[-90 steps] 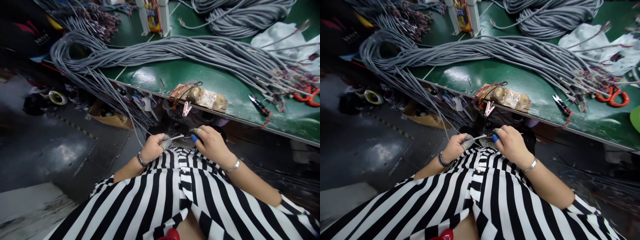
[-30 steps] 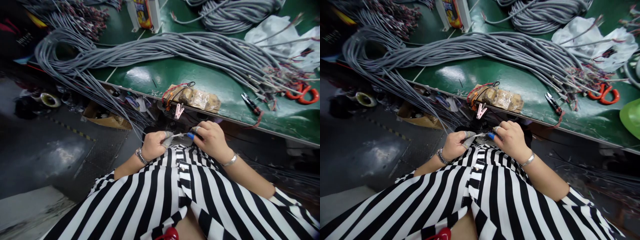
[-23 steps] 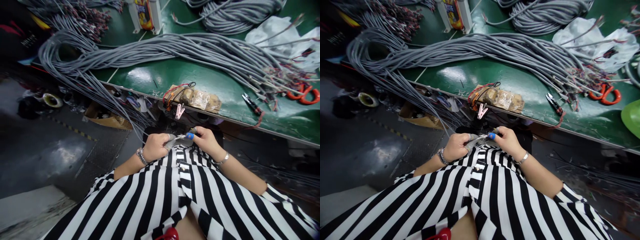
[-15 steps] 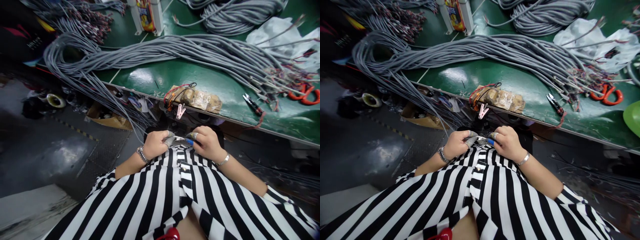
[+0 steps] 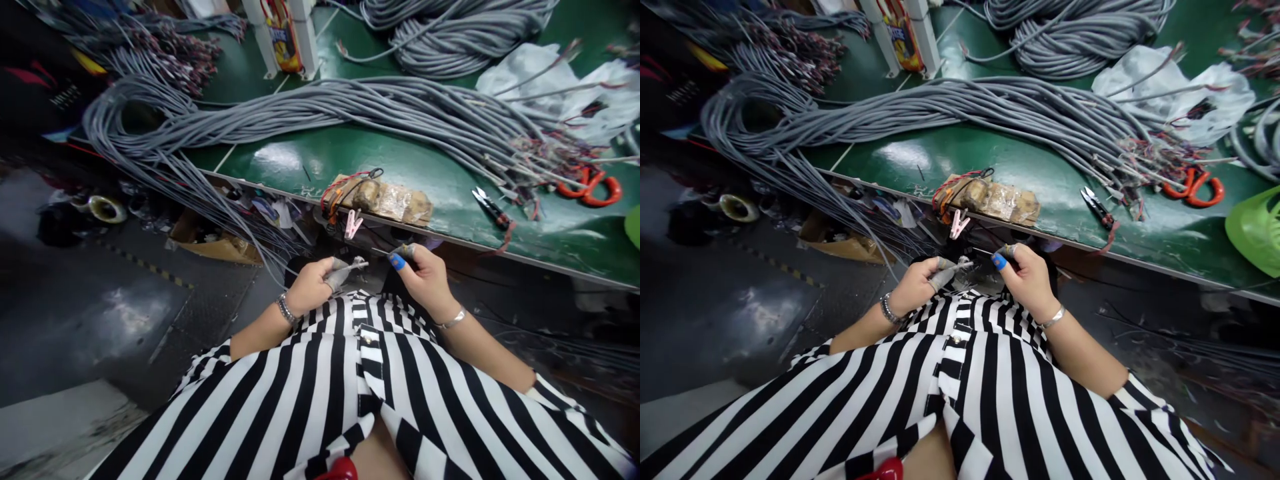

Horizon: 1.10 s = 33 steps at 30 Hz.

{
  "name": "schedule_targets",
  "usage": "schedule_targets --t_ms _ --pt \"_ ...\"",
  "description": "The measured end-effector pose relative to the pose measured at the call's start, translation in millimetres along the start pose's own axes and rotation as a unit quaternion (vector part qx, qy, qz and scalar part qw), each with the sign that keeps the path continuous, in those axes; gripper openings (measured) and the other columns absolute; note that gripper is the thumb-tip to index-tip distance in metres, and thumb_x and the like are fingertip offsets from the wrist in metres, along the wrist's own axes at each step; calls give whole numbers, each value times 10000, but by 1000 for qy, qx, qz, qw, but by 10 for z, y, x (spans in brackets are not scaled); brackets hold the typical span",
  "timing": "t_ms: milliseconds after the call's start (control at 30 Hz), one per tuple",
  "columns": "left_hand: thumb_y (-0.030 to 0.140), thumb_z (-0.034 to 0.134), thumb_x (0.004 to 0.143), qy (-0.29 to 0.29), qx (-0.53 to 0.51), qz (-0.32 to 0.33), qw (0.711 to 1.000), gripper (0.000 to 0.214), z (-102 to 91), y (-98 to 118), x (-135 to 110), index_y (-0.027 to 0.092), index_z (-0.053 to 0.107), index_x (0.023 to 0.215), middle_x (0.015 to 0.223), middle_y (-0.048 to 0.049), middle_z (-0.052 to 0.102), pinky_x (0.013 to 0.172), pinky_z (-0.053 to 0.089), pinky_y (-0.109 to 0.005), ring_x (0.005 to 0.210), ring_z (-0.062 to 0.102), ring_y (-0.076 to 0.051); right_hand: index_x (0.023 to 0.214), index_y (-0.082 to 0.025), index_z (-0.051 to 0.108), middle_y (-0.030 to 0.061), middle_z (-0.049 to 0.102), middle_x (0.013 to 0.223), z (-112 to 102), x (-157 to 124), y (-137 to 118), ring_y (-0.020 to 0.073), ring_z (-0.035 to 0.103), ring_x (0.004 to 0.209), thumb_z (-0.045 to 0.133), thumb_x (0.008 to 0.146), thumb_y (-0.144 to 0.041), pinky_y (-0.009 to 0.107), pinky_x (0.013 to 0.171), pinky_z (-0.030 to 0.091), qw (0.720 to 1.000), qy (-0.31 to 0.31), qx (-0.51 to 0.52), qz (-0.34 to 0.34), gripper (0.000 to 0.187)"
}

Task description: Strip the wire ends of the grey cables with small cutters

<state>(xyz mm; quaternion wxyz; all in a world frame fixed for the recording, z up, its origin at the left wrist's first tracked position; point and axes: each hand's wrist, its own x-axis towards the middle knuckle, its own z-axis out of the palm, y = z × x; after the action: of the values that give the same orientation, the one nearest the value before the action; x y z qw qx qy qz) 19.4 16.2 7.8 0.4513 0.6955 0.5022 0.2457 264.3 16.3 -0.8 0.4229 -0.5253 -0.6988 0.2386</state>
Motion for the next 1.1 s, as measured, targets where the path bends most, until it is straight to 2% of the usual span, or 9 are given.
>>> schedule_targets --t_ms 100,233,300,400,500,633,733,833,1100 --pt "431 520 852 -37 -130 -40 990 286 -47 -1 59 158 604 852 712 -5 624 566 462 -190 591 553 -83 829 -200 623 23 589 750 -59 -18 16 158 548 702 539 875 -339 281 651 424 999 -27 -34 0 169" --pt "396 563 827 -79 -153 -67 983 267 -2 17 96 151 557 721 607 17 568 519 455 -187 518 528 -71 795 -194 610 25 547 699 -143 -40 8 160 514 669 491 901 -351 290 626 401 995 -54 -81 -8 223" --pt "371 555 839 -85 -112 -44 989 239 45 31 105 147 592 764 614 6 600 529 472 -204 530 560 -88 765 -193 611 32 543 692 -215 -48 -23 164 507 668 485 901 -349 298 625 394 992 -65 -104 -25 243" --pt "328 541 858 -26 37 73 996 208 103 56 105 162 662 888 741 -31 677 631 502 -237 663 624 -122 791 -193 638 52 590 757 -345 -65 -73 178 523 711 506 889 -346 312 654 395 985 -65 -153 -56 225" --pt "279 554 843 64 213 203 953 174 141 79 89 174 687 881 802 -53 699 683 496 -259 724 641 -146 793 -188 655 64 619 794 -466 -96 -102 182 508 712 521 881 -356 323 662 379 969 -59 -227 -81 233" --pt "161 529 795 119 307 298 896 138 182 102 65 171 666 789 815 -56 714 678 490 -267 725 650 -156 778 -181 665 69 626 804 -549 -158 -112 178 479 696 525 879 -367 331 662 352 951 -75 -283 -102 254" --pt "120 515 763 126 324 323 880 141 205 119 57 168 648 773 800 -52 713 656 481 -268 705 646 -153 798 -176 671 70 621 801 -540 -199 -108 182 475 703 530 877 -357 335 660 338 943 -86 -303 -111 243" --pt "127 503 773 117 329 320 881 141 222 132 49 170 637 764 783 -49 708 644 472 -263 695 641 -147 785 -178 667 71 612 792 -495 -219 -105 186 467 705 537 871 -342 336 650 325 940 -90 -307 -114 226" --pt "184 512 811 110 334 318 881 144 236 140 13 172 614 710 745 -49 694 624 449 -260 668 624 -137 682 -183 582 69 569 750 -295 -228 -91 182 462 691 527 867 -286 324 650 347 962 -100 -236 -94 219"
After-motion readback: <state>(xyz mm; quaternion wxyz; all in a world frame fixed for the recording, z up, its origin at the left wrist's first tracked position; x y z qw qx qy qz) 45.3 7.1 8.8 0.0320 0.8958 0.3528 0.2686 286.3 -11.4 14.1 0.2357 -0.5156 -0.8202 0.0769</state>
